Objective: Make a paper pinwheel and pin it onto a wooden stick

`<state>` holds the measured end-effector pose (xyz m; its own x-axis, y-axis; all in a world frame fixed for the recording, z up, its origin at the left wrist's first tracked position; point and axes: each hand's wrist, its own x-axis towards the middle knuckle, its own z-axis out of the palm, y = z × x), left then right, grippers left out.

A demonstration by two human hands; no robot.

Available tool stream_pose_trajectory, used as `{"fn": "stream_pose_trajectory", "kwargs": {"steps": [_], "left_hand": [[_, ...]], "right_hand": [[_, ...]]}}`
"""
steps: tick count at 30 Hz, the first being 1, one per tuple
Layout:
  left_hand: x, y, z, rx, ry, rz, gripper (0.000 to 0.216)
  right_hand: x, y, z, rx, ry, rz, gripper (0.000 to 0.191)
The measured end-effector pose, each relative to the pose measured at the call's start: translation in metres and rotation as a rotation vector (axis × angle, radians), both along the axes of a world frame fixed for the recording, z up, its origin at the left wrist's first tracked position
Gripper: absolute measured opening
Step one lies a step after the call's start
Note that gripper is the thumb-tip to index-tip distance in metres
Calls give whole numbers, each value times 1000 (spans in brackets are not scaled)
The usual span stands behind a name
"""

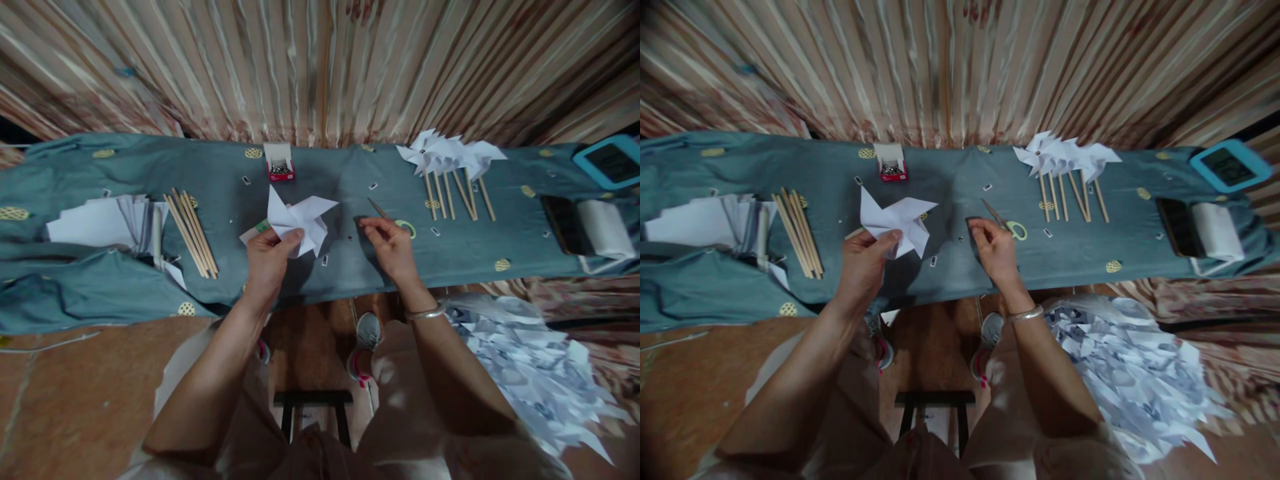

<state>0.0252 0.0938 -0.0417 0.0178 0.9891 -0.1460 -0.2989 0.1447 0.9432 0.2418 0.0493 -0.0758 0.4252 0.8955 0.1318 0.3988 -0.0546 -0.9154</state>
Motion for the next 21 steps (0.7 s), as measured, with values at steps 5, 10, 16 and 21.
{"fn": "stream_pose_trajectory", "kwargs": {"steps": [5, 10, 16, 21], "left_hand": [[1, -2, 0, 0, 12, 4, 14], [2, -2, -1, -21, 14, -6, 16], [4, 0, -1, -42, 43, 5, 18], [7, -1, 1, -70, 28, 25, 14]], "right_hand": [[-7, -8, 3, -20, -446, 78, 22], [-15, -8, 0, 12, -667, 188, 24], [-20, -8, 2, -2, -687, 229, 23], [-35, -10, 3, -68, -404, 263, 15]]}}
